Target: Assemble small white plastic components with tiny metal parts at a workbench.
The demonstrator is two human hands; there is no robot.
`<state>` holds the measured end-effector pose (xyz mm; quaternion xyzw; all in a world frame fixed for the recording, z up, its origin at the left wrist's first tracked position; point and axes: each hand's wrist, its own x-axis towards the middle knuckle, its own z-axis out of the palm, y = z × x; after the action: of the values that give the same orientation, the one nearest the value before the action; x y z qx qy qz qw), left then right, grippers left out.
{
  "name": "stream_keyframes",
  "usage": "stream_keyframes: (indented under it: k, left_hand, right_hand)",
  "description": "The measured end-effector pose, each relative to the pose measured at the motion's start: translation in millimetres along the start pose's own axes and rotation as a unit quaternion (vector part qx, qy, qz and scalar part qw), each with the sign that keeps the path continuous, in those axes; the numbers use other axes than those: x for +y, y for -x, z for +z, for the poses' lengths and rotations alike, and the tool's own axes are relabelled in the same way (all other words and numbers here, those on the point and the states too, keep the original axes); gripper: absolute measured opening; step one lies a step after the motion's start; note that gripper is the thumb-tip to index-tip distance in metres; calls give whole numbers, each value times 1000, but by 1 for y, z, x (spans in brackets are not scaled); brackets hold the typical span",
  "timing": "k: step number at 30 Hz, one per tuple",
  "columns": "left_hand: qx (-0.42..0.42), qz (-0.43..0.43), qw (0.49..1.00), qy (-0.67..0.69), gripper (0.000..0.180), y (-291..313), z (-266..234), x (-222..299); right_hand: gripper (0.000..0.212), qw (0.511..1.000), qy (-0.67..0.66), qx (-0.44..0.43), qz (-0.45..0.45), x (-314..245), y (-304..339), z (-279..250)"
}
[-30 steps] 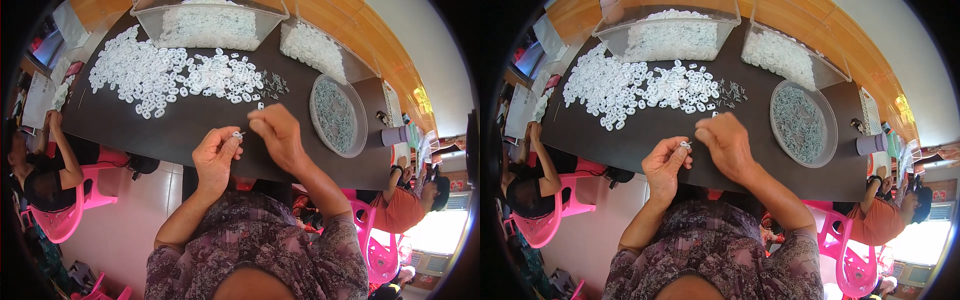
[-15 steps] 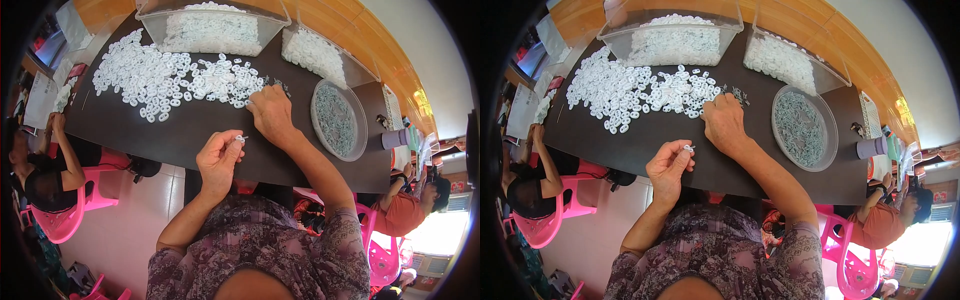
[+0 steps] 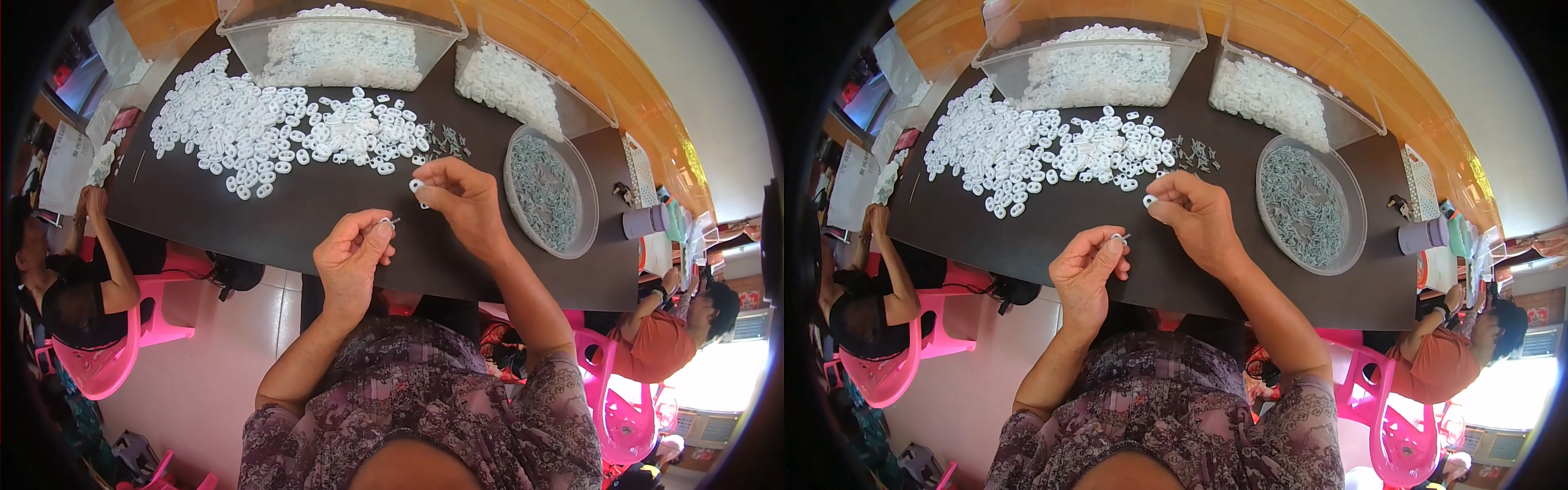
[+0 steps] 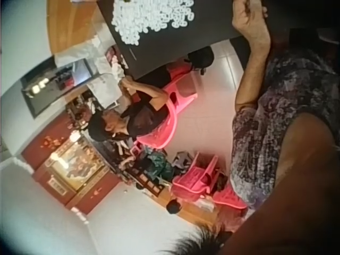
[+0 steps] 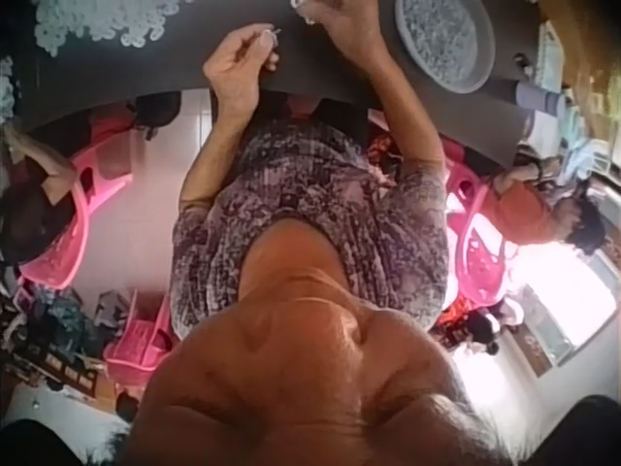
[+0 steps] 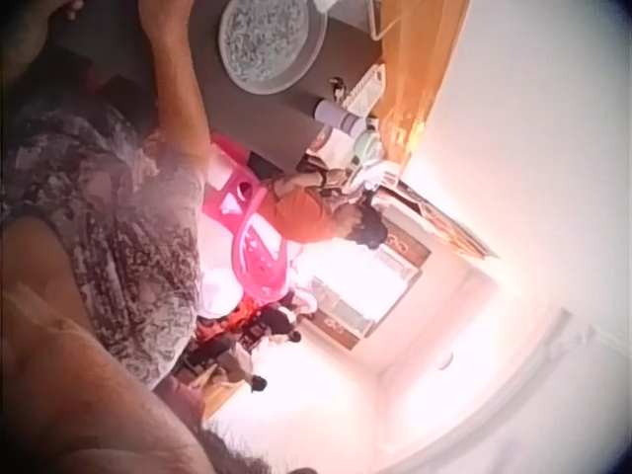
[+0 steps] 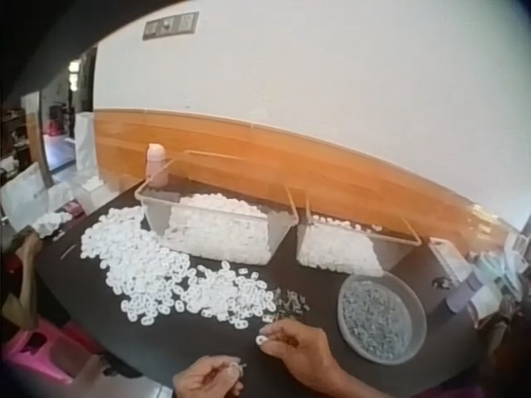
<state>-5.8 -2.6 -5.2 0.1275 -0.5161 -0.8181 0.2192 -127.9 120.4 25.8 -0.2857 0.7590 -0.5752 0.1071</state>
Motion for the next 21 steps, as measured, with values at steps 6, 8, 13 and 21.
stream_keyframes:
  k: [6,8,13,21]
  left_hand:
    - [13,-7,1000,26,19,3,6,7]
    - [14,1,1000,27,20,5,7,8]
    - [9,12,999,28,22,9,10,12]
    - [9,-2,1000,7,18,14,9,12]
  right_hand:
    - [17,970,-213,-47,108,-8,17,-6]
    - [18,963,-229,-58,126,-9,20,-5]
    - [18,966,-243,-33,79,-10,27,5]
    - [16,963,-248,-21,107,-12,32,6]
